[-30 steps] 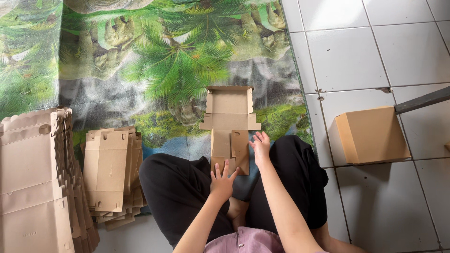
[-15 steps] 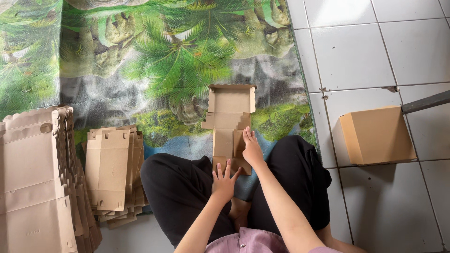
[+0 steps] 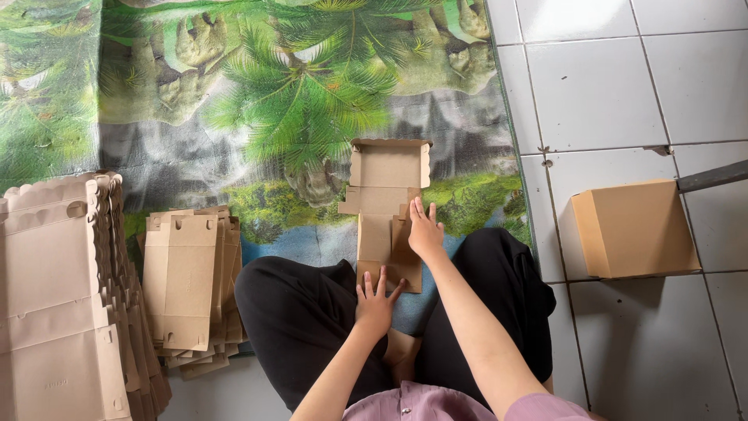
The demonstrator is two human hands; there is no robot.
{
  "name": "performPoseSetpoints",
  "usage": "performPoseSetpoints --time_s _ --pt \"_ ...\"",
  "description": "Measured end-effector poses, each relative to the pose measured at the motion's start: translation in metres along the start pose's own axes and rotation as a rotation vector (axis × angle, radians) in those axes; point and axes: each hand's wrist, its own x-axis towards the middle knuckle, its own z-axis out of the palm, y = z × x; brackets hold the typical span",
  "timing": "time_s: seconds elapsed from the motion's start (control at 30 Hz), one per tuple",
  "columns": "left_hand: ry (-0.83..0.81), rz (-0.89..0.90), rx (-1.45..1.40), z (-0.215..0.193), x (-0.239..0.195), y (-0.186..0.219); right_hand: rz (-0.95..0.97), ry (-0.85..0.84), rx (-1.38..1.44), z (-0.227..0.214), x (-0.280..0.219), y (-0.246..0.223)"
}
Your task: The person sits on the floor and assembles a flat cardboard box by folding its sides and locking the tabs into place. They manipulate the cardboard piece by hand, folding the flaps and securing the structure to form a three-dimensional box.
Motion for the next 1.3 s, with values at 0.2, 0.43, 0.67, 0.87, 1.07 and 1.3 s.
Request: performPoseSetpoints --time_s 0.2,0.43,0.67,0.87,1.07,1.3 --pt "0.007 0.017 -0.014 -0.002 0.003 -0.004 0.033 -0.088 -0.028 -0.010 0.026 0.001" --pt "0.088 0.039 0.104 0.029 0.025 -0.010 0.005 -0.160 -0.075 -0.035 0.024 -0.005" --pt "0.087 0.035 0.096 0.032 0.026 -0.009 -0.046 -0.106 -0.158 -0.024 0.012 0.000" --pt "0.034 0.030 0.093 0.024 0.022 -0.009 -0.097 0.076 -0.448 0.006 0.000 0.007" --pt "0.042 0.025 0.093 0.025 0.023 -0.009 -0.100 0.083 -0.535 0.022 -0.012 0.012" --pt "-0.010 0.006 0.117 0.017 0.016 -0.006 -0.102 0.196 -0.671 0.060 -0.014 0.024"
